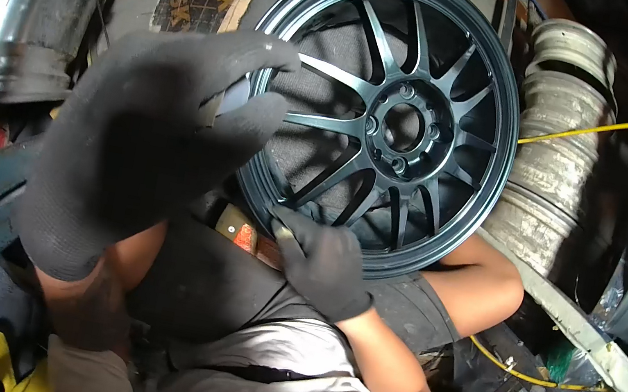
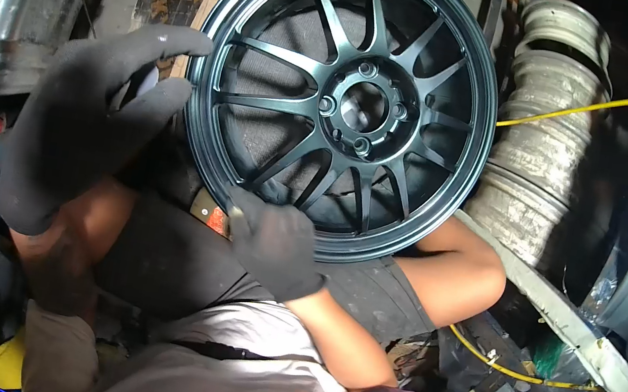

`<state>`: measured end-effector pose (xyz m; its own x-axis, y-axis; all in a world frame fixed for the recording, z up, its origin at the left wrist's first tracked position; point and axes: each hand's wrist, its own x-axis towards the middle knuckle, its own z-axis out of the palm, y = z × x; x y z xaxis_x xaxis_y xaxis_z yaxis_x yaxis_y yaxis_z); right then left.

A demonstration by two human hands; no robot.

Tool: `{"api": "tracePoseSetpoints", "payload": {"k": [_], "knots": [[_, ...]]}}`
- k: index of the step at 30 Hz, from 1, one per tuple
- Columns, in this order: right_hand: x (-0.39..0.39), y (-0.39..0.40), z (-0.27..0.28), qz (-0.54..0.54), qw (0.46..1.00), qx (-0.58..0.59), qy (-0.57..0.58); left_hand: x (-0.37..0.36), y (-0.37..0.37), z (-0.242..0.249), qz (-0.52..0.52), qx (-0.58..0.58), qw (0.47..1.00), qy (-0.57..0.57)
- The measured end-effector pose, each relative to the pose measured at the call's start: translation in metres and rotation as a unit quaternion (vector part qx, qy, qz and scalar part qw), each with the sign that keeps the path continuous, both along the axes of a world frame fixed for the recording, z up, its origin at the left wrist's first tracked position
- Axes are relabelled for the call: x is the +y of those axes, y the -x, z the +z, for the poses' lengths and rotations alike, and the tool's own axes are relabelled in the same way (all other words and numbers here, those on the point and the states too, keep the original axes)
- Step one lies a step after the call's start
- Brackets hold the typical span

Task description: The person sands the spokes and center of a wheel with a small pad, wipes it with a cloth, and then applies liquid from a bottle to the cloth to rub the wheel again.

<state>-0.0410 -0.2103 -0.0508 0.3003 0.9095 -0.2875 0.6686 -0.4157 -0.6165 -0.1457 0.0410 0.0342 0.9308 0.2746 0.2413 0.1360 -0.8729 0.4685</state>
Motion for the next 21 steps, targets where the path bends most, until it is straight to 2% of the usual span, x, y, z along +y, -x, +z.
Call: {"api": "tracePoseSetpoints", "payload": {"k": [1,3,4,5,7,10,11,13,16,18,19,21], "knots": [[0.009,0.006,-0.004,-0.033,0.999,0.009,-0.016,-0.001,-0.001,-0.005,-0.012,-0.004,1.0,-0.022],[-0.007,-0.002,0.012,0.013,0.999,-0.005,0.038,0.0,-0.003,-0.001,-0.006,0.006,1.0,0.016],[-0.024,-0.009,0.022,0.037,0.997,-0.011,0.066,-0.006,-0.002,0.009,0.017,0.022,0.997,0.077],[-0.05,-0.018,0.017,0.053,0.997,-0.051,0.033,-0.008,-0.002,0.016,0.037,0.04,0.99,0.129],[-0.07,-0.036,0.038,0.06,0.99,-0.092,0.085,-0.012,-0.003,0.029,0.086,0.07,0.967,0.227],[-0.046,-0.022,0.036,0.073,0.987,-0.064,0.129,-0.016,-0.005,0.028,0.098,0.08,0.953,0.277],[-0.026,-0.012,0.026,0.086,0.992,-0.061,0.074,-0.019,-0.008,0.021,0.093,0.065,0.952,0.284],[0.011,0.007,0.016,0.023,0.998,-0.033,0.045,-0.023,-0.01,0.01,0.083,0.049,0.957,0.273],[-0.022,-0.001,0.022,0.03,0.998,-0.011,0.059,-0.016,-0.012,0.01,0.064,0.067,0.972,0.218],[-0.083,-0.019,0.011,0.05,0.997,-0.041,0.041,-0.013,-0.015,0.02,0.064,0.104,0.977,0.175],[-0.092,-0.029,0.024,0.062,0.991,-0.119,0.026,-0.013,-0.015,0.02,0.079,0.105,0.978,0.162],[-0.102,-0.037,0.038,0.067,0.986,-0.142,0.061,-0.014,-0.015,0.018,0.105,0.111,0.978,0.14]]}}
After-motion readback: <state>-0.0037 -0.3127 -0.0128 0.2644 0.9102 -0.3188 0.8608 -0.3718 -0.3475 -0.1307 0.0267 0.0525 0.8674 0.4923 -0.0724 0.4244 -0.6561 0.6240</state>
